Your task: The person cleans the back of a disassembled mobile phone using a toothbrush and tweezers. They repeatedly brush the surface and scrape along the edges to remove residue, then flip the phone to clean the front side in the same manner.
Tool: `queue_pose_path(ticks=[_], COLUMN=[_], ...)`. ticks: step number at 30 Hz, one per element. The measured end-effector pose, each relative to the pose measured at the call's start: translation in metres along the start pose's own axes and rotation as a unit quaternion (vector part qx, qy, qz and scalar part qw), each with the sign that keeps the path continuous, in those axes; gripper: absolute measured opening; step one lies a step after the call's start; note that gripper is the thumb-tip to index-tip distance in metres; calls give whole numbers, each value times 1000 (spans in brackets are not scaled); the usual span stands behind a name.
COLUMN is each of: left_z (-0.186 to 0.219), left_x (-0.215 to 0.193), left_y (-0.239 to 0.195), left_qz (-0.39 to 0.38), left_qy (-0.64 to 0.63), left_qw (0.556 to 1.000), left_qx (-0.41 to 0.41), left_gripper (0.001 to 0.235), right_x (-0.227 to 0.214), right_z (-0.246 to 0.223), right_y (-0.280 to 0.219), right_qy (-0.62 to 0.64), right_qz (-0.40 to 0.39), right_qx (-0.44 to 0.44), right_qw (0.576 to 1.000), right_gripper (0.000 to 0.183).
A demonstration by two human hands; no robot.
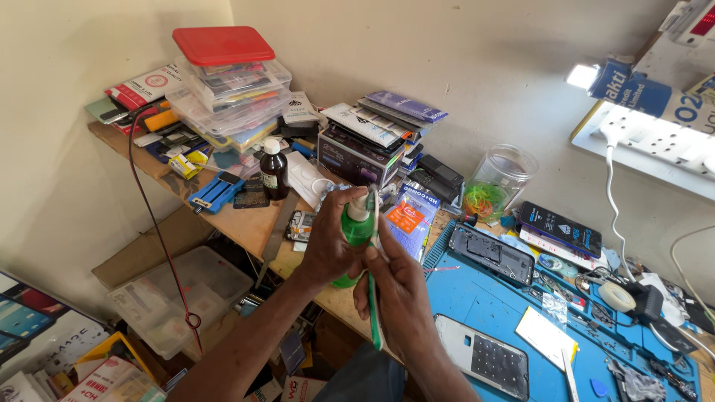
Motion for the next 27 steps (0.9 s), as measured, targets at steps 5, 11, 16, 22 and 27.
queue_pose_path(ticks=[5,11,16,22,27], left_z=[4,-22,15,79,102], left_x=[-2,6,-7,24,127], left_y=[2,-12,-8,-74,-166], left_qz=[-8,-17,12,-141,-348], left_qy=[9,-21,19,-12,-80], left_qw=[1000,999,1000,989,933], left_qx=[3,-35,7,44,34], left_gripper=[76,79,89,31,37], right_x=[9,11,-13,-193,-289], right_z=[-7,-12,-15,-21,-54], right_y=[0,-4,-25,-77,-95], right_qy=[22,13,-3,-317,-497], right_qz=[-10,-10,-22,204,258], right_qx=[5,7,-63,-87,-115], right_qw=[1000,1000,998,922,821], right_gripper=[64,63,62,50,40])
Point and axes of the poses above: each hand's wrist, its own y-axis towards the middle knuckle, its own x-axis out of the palm, z = x × y, the point moved 10 cm from there along y, towards the middle knuckle, and after that the axes turned 15 degrees about z, right-handed, at the moved point
